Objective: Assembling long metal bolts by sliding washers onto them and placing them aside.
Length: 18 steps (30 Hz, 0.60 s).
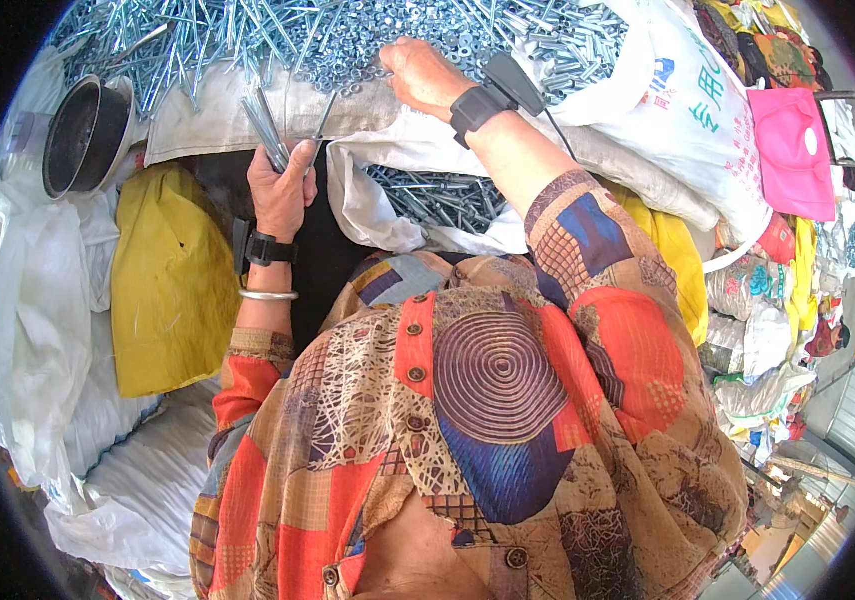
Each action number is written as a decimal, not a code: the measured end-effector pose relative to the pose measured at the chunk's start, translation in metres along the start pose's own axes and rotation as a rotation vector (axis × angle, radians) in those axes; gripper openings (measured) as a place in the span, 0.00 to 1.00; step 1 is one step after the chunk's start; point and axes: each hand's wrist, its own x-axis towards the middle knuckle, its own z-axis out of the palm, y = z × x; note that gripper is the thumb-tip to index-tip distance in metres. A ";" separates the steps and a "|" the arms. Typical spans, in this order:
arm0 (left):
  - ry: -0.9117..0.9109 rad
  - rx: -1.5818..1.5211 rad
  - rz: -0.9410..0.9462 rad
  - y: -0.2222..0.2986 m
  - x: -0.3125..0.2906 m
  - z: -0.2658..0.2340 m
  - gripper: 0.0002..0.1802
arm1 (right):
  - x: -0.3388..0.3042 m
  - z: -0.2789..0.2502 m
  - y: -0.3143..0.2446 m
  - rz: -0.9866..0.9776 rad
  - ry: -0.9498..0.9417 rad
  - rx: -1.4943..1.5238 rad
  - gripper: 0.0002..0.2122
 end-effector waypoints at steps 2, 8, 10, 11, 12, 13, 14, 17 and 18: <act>0.001 0.015 0.002 0.002 0.001 0.004 0.14 | -0.001 -0.002 -0.001 -0.058 -0.013 0.085 0.05; 0.071 0.127 0.001 0.007 0.003 0.019 0.16 | -0.011 -0.023 -0.028 0.396 -0.054 0.676 0.08; 0.050 0.173 0.028 0.004 0.004 0.021 0.17 | -0.015 -0.029 -0.033 0.393 -0.018 0.773 0.09; 0.049 0.171 0.027 0.003 0.004 0.021 0.17 | -0.016 -0.032 -0.036 0.389 0.018 0.873 0.10; 0.057 0.208 0.020 0.002 0.002 0.020 0.17 | -0.019 -0.037 -0.045 0.391 0.011 0.873 0.09; 0.066 0.246 0.013 0.000 0.000 0.020 0.18 | -0.021 -0.039 -0.052 0.396 0.008 0.873 0.09; 0.066 0.245 0.007 -0.002 -0.001 0.019 0.18 | -0.024 -0.040 -0.059 0.385 0.026 0.923 0.09; 0.077 0.266 0.080 -0.009 0.001 0.021 0.20 | -0.029 -0.040 -0.069 0.362 0.101 0.929 0.08; 0.085 0.290 0.073 -0.011 0.001 0.021 0.20 | -0.030 -0.038 -0.072 0.352 0.152 0.892 0.08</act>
